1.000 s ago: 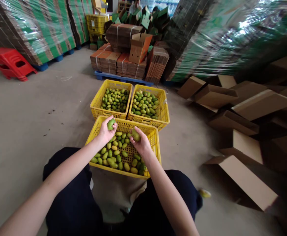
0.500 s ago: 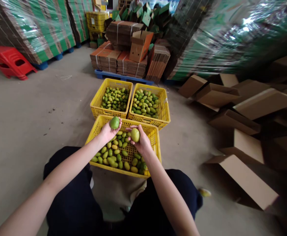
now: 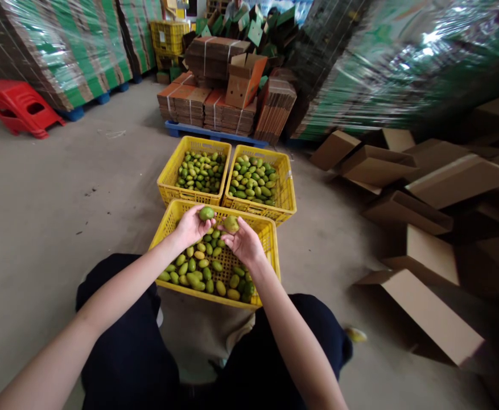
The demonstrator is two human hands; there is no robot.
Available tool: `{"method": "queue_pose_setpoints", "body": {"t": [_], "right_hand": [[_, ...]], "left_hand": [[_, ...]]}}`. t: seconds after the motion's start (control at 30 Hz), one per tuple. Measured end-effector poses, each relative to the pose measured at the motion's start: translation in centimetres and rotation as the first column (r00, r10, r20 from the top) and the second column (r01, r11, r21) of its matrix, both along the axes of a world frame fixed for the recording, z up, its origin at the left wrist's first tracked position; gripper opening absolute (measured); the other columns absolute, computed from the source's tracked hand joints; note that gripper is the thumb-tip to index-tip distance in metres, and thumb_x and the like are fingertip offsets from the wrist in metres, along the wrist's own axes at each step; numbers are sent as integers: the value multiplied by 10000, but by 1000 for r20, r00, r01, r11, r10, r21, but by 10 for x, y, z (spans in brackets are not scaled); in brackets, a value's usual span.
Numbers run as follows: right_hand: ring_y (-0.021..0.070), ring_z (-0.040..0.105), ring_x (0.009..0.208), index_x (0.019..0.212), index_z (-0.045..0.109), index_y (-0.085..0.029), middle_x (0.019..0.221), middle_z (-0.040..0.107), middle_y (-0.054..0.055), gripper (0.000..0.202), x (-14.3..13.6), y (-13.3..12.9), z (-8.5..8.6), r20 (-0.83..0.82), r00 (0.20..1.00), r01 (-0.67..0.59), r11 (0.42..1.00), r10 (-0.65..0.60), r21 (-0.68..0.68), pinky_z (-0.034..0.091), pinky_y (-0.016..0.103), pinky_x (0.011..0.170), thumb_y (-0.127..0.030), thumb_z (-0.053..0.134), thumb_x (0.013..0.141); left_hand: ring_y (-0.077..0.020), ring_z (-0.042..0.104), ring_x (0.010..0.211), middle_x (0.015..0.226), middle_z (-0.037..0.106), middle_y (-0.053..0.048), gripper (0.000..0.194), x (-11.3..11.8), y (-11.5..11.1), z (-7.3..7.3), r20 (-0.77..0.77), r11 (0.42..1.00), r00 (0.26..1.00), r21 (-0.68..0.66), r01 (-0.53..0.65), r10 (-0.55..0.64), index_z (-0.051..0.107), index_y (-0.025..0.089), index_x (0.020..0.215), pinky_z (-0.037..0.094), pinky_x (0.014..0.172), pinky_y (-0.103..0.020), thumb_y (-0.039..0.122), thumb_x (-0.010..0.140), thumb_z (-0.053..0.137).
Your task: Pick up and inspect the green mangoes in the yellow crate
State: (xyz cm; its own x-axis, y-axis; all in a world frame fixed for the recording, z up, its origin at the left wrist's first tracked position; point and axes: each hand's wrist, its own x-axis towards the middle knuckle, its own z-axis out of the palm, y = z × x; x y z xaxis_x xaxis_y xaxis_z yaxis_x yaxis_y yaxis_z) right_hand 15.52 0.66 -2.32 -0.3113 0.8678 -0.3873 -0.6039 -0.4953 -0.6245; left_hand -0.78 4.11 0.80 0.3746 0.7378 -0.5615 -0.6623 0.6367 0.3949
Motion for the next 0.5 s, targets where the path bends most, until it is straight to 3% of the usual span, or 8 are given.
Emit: {"method": "queue_pose_setpoints", "body": {"t": [0.1, 0.2, 0.5], "right_hand": [[135, 658, 498, 895, 694, -144, 660, 727, 71, 421, 1, 2, 0, 6, 1000, -24, 1000, 24, -19, 533, 201, 453, -470, 431, 942], [129, 643, 462, 888, 690, -104, 613, 716, 93, 603, 1, 3, 2, 17, 1000, 0, 999, 0, -42, 515, 188, 438, -513, 258, 986], [111, 607, 455, 895, 693, -128, 593, 705, 63, 589, 0, 1, 4, 65, 998, -14, 999, 17, -41, 477, 182, 432, -585, 327, 952]], "left_hand": [[-95, 580, 484, 598, 607, -55, 322, 3, 1, -6, -51, 996, 996, 48, 69, -66, 587, 93, 786, 506, 436, -148, 288, 974, 414], [-95, 581, 479, 610, 620, -44, 380, 6, 1, -13, -114, 988, 988, 106, 114, -102, 594, 98, 762, 501, 450, -169, 371, 971, 432], [-76, 523, 499, 731, 680, -80, 538, 8, 2, -20, -204, 968, 968, 174, 181, -144, 656, 87, 804, 372, 417, -171, 598, 872, 503]]}}
